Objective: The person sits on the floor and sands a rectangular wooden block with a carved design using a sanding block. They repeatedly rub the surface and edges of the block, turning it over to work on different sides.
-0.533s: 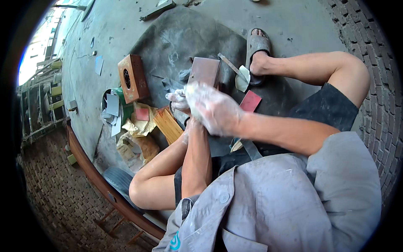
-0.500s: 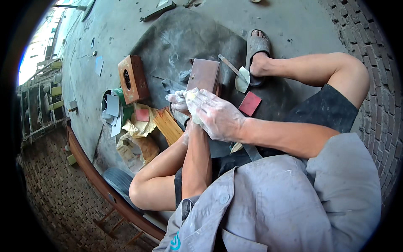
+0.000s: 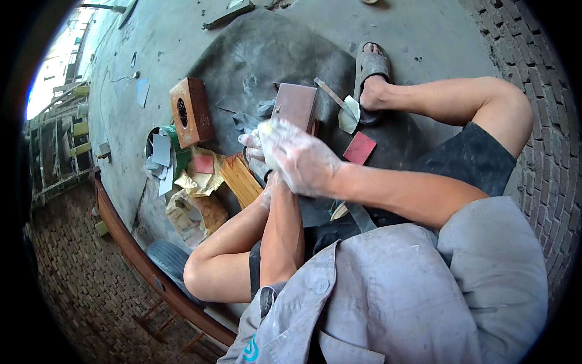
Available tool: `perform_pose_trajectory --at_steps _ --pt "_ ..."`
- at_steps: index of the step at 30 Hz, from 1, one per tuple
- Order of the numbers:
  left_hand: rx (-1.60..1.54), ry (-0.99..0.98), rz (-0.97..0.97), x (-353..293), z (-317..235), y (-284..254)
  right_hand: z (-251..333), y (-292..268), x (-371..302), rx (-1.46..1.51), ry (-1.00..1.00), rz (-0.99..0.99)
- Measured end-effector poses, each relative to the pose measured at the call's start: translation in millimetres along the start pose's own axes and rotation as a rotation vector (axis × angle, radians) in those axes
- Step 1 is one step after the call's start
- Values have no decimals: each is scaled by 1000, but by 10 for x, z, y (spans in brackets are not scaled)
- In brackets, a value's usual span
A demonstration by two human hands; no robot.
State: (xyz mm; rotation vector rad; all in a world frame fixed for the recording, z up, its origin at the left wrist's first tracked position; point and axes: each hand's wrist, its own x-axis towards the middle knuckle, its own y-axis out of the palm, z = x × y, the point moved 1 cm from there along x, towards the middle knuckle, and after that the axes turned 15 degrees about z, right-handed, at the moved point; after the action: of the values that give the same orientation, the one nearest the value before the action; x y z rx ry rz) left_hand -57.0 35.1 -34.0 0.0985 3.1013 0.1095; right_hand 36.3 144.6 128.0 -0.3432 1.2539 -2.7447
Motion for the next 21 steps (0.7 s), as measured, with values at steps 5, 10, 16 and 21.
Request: perform_pose_trajectory --at_steps 5,10,16,21 --pt "12 14 11 25 29 26 -175 -36 48 -41 -10 25" --pt "72 -20 62 -107 -304 201 -380 -258 -219 -165 -151 99" --pt "-140 96 54 154 272 -161 -685 -259 20 -123 -2 -19" --pt "-39 115 33 4 -122 147 -960 -286 265 -167 64 -1"
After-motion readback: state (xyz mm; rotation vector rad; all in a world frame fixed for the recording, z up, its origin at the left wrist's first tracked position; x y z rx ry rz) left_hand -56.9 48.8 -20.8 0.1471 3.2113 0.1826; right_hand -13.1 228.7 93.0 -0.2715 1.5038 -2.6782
